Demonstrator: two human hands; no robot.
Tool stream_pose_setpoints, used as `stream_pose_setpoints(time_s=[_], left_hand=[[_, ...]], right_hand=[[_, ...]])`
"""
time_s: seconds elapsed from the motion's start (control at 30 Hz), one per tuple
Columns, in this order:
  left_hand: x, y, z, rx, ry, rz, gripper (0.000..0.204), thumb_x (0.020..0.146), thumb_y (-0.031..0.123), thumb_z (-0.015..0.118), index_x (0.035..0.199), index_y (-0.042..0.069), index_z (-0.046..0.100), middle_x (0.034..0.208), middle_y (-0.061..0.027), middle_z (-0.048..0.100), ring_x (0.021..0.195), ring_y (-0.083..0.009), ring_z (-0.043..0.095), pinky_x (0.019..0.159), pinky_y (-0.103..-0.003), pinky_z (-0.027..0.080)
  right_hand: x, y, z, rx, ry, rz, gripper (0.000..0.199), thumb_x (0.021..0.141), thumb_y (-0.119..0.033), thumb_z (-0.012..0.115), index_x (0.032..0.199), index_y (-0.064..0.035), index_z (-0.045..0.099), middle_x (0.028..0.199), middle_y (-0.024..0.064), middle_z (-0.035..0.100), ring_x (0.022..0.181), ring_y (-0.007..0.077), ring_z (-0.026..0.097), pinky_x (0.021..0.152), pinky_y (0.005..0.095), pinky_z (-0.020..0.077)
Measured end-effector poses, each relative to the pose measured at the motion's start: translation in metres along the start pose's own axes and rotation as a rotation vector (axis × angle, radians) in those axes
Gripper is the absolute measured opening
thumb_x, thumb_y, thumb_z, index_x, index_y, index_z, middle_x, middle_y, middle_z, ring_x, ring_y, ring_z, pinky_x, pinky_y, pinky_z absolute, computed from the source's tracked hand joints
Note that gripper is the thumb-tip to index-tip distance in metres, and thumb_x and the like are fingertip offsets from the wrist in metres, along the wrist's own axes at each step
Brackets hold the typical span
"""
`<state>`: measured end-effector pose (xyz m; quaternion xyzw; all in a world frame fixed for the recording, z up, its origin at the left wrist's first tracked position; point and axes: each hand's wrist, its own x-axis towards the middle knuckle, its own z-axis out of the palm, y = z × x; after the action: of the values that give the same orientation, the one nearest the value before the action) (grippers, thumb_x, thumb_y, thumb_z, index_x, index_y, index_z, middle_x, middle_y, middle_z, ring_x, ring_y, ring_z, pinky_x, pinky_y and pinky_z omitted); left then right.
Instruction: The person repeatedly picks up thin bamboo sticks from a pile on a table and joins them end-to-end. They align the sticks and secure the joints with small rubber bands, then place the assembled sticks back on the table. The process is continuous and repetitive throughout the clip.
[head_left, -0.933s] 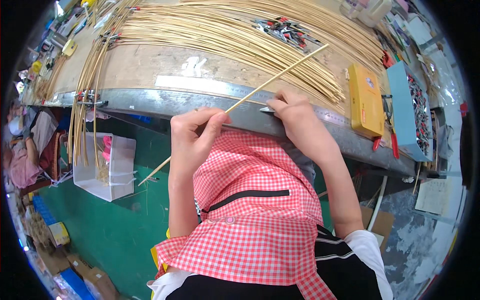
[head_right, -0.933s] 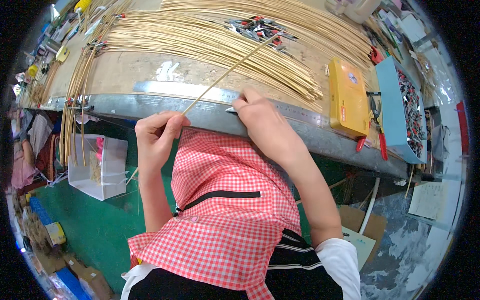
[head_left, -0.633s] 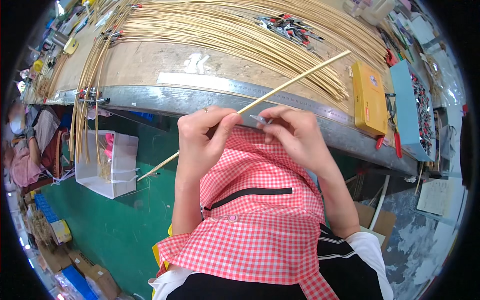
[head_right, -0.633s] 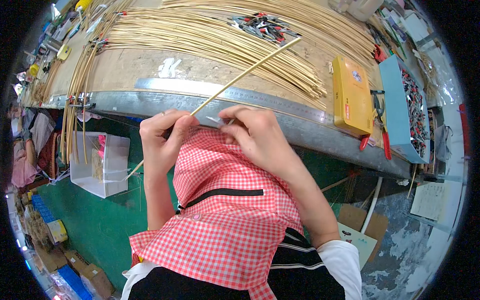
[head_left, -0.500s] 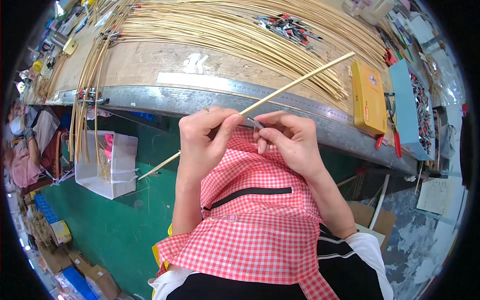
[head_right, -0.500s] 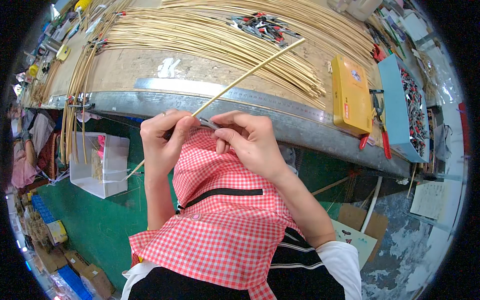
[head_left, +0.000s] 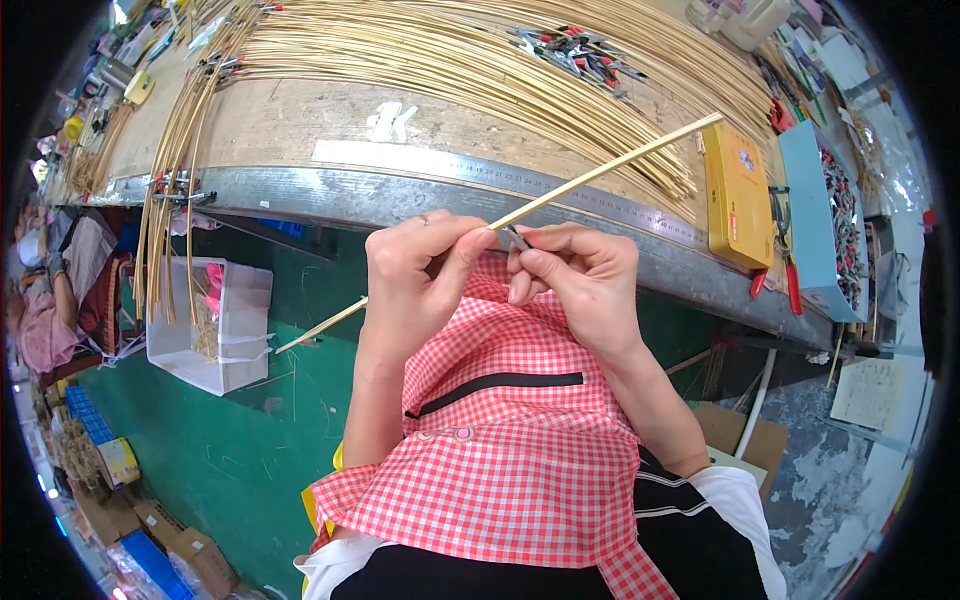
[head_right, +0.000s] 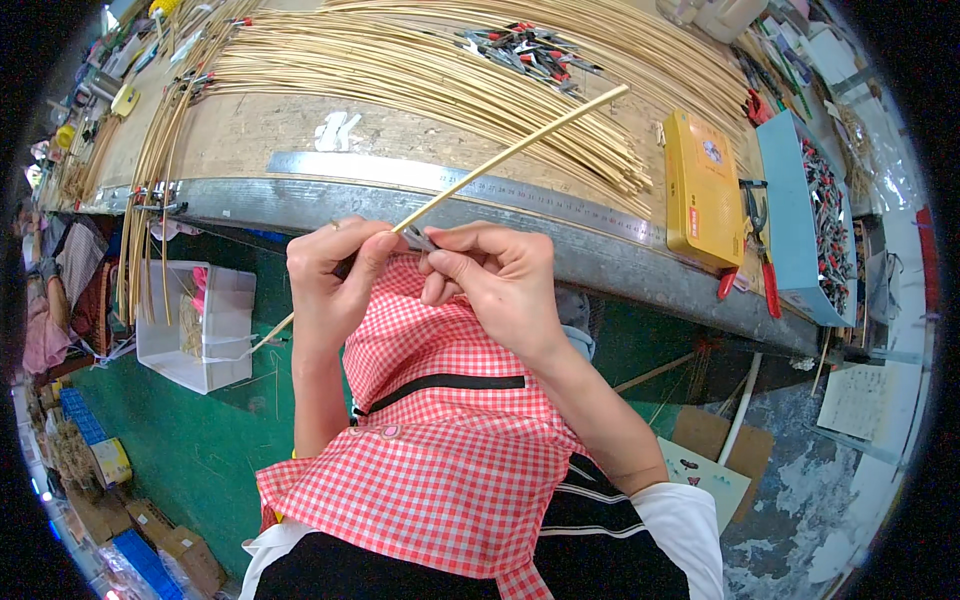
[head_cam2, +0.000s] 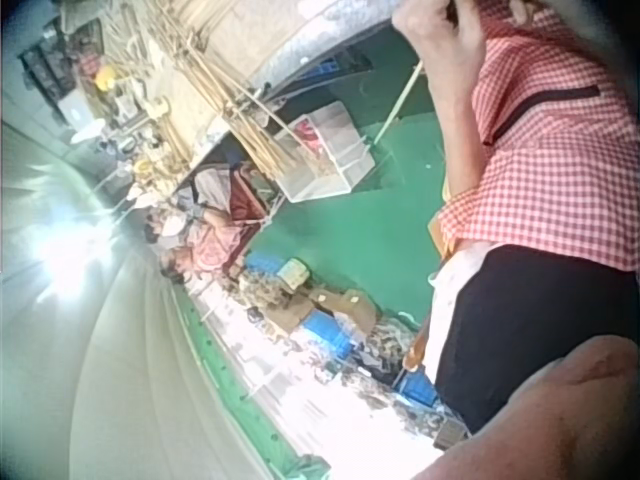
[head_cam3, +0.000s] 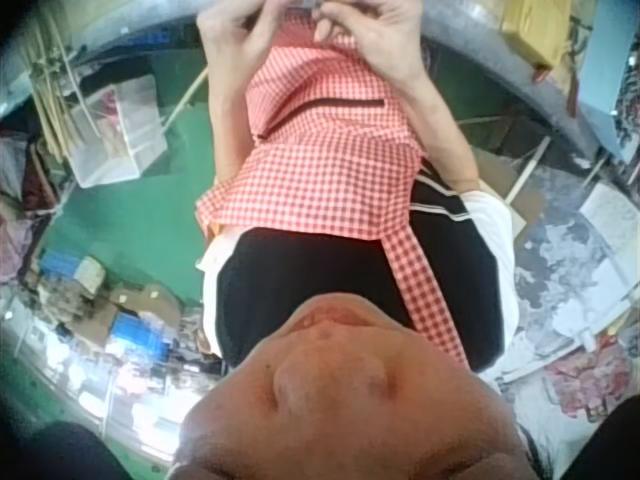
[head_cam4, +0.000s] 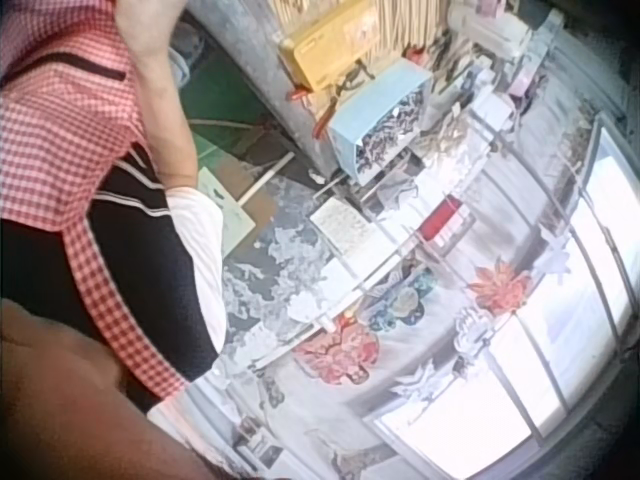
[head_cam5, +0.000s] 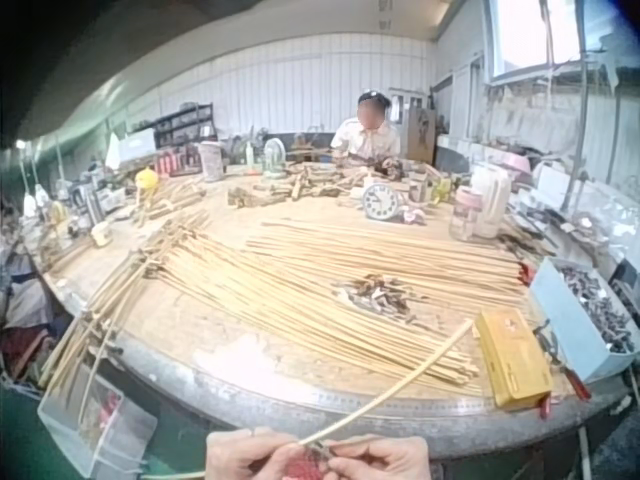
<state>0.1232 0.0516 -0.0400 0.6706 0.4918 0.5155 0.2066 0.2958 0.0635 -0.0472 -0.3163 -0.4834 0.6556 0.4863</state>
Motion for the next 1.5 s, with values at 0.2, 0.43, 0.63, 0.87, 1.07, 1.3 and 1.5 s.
stream_pose_setpoints(time_s=[0.2,0.43,0.63,0.87,1.07,1.3,1.5], left_hand=[[-0.001,0.0,0.003,-0.018,-0.02,0.009,0.005,0.08,0.005,0.065,0.08,0.001,0.067,0.057,-0.0088,0.056,0.047,-0.017,0.051,0.045,-0.028,0.036],[0.0,0.003,-0.004,-0.097,-0.132,-0.106,0.007,0.081,0.006,0.065,0.082,0.0,0.069,0.06,-0.0095,0.059,0.05,-0.0178,0.054,0.048,-0.028,0.04],[-0.002,0.001,0.007,-0.261,-0.259,0.004,0.01,0.084,0.005,0.062,0.085,-0.003,0.068,0.065,-0.0081,0.062,0.056,-0.0128,0.058,0.052,-0.026,0.045],[0.004,-0.014,-0.07,-0.051,-0.036,-0.071,0.02,0.086,0.004,0.055,0.1,-0.004,0.066,0.098,-0.0134,0.068,0.091,-0.0205,0.064,0.081,-0.029,0.048],[-0.018,-0.041,-0.143,0.355,0.216,-0.198,0.022,0.087,0.004,0.057,0.106,-0.003,0.065,0.104,-0.0122,0.066,0.1,-0.0198,0.06,0.088,-0.03,0.044],[-0.015,-0.034,-0.136,0.215,0.104,-0.235,0.016,0.075,0.001,0.07,0.091,-0.002,0.07,0.074,-0.0077,0.065,0.069,-0.0121,0.059,0.062,-0.024,0.045],[-0.026,-0.04,-0.178,0.209,0.414,-0.245,0.011,0.082,0.003,0.066,0.091,-0.003,0.069,0.076,-0.0036,0.064,0.066,-0.0072,0.056,0.057,-0.019,0.043]], right_hand=[[-0.001,-0.001,0.001,-0.005,-0.007,0.013,0.017,0.085,0.007,0.058,0.102,0.0106,0.061,0.081,0.0161,0.065,0.064,0.0168,0.064,0.057,0.024,0.0542],[0.002,-0.018,-0.017,-0.219,-0.081,-0.158,0.029,0.079,0.01,0.062,0.108,0.0066,0.06,0.116,0.0117,0.058,0.093,0.0132,0.059,0.069,0.0234,0.0522],[-0.002,-0.028,-0.03,-0.142,0.069,-0.281,0.012,0.087,0.0,0.059,0.097,0.0049,0.064,0.074,0.0076,0.061,0.058,0.0091,0.053,0.05,0.0199,0.0433],[0.003,-0.083,-0.126,-0.025,0.446,-0.397,0.015,0.093,-0.013,0.056,0.094,-0.0005,0.064,0.066,0.0017,0.055,0.051,0.0068,0.045,0.044,0.0184,0.036],[-0.016,-0.136,-0.227,0.231,0.384,-0.5,0.021,0.094,-0.012,0.054,0.106,0.005,0.053,0.072,0.0029,0.049,0.055,0.0085,0.039,0.047,0.0197,0.0348],[-0.019,-0.154,-0.283,0.315,0.334,-0.512,0.027,0.095,-0.009,0.051,0.116,0.0074,0.047,0.081,0.0055,0.049,0.062,0.0097,0.041,0.049,0.0201,0.0356],[-0.003,-0.149,-0.232,0.102,0.457,-0.416,0.037,0.096,-0.016,0.05,0.126,0.0061,0.045,0.094,0.0034,0.055,0.068,0.0078,0.044,0.055,0.0181,0.037]])
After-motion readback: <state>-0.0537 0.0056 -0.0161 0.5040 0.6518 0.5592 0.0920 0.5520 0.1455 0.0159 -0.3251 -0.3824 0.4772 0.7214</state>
